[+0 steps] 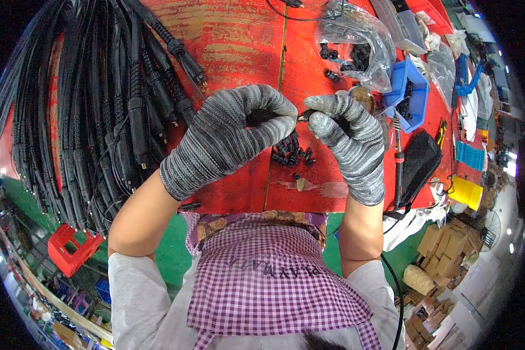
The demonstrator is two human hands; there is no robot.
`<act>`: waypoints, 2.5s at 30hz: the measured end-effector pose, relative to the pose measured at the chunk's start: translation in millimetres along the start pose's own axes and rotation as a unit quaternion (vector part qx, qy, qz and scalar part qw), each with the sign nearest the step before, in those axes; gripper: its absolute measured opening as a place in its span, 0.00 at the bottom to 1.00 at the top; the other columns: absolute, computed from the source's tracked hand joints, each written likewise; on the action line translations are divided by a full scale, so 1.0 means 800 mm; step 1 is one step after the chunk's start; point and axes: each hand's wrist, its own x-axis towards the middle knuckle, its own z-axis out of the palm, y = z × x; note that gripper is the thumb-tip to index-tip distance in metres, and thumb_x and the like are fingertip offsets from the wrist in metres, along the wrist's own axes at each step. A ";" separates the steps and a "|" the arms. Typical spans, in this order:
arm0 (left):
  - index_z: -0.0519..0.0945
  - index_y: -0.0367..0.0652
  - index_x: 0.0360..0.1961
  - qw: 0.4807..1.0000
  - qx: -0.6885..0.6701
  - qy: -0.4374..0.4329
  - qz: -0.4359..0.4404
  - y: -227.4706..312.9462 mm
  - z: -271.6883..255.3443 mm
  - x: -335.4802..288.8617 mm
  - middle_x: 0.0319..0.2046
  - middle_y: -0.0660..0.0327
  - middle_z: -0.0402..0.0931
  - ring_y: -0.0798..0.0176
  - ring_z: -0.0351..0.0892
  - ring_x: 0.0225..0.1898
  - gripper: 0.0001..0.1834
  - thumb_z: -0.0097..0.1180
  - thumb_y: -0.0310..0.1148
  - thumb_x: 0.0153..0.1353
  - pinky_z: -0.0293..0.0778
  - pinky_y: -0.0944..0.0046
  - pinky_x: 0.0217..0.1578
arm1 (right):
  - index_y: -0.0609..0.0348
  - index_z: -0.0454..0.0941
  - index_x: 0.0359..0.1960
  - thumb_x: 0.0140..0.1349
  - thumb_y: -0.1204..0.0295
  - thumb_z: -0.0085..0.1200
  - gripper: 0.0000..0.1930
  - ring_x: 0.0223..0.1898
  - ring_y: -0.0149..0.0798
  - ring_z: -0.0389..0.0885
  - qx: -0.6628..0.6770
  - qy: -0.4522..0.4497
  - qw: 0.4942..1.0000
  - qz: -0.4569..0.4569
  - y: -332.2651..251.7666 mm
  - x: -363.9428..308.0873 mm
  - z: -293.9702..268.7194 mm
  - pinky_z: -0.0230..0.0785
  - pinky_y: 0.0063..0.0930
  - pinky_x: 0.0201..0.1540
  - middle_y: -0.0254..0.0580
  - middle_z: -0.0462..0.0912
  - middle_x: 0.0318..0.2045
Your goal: The person solders wires into electrical connectors at a workbench using a soldering iron and solder wire, cleaning the iron on a sponge.
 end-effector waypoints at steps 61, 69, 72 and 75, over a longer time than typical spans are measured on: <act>0.75 0.35 0.29 0.953 0.254 0.077 0.144 -0.010 0.019 -0.003 0.23 0.52 0.72 0.55 0.74 0.26 0.05 0.52 0.23 0.49 0.70 0.64 0.27 | 0.62 0.74 0.41 0.54 0.77 0.49 0.11 0.34 0.24 0.73 0.030 -0.019 0.998 0.060 0.010 -0.006 -0.004 0.66 0.18 0.39 0.33 0.78 0.31; 0.75 0.36 0.32 0.969 0.200 0.040 0.142 -0.013 0.012 -0.002 0.25 0.53 0.73 0.57 0.76 0.28 0.06 0.51 0.24 0.51 0.71 0.64 0.29 | 0.62 0.74 0.40 0.55 0.76 0.49 0.11 0.32 0.23 0.73 0.068 -0.024 0.995 0.065 0.015 -0.002 -0.003 0.66 0.16 0.36 0.33 0.78 0.30; 0.76 0.37 0.34 0.982 0.145 0.019 0.117 -0.012 0.007 -0.002 0.27 0.53 0.74 0.59 0.76 0.31 0.08 0.51 0.25 0.52 0.70 0.66 0.32 | 0.62 0.74 0.39 0.55 0.75 0.50 0.10 0.30 0.23 0.73 0.097 -0.022 0.993 0.070 0.020 -0.003 -0.006 0.67 0.16 0.34 0.33 0.78 0.29; 0.76 0.38 0.37 0.987 0.117 -0.005 0.108 -0.016 0.002 -0.003 0.28 0.54 0.75 0.62 0.75 0.32 0.09 0.51 0.25 0.52 0.70 0.67 0.34 | 0.62 0.74 0.39 0.54 0.74 0.51 0.10 0.28 0.23 0.74 0.143 -0.016 0.987 0.076 0.030 -0.006 -0.003 0.67 0.16 0.32 0.33 0.78 0.27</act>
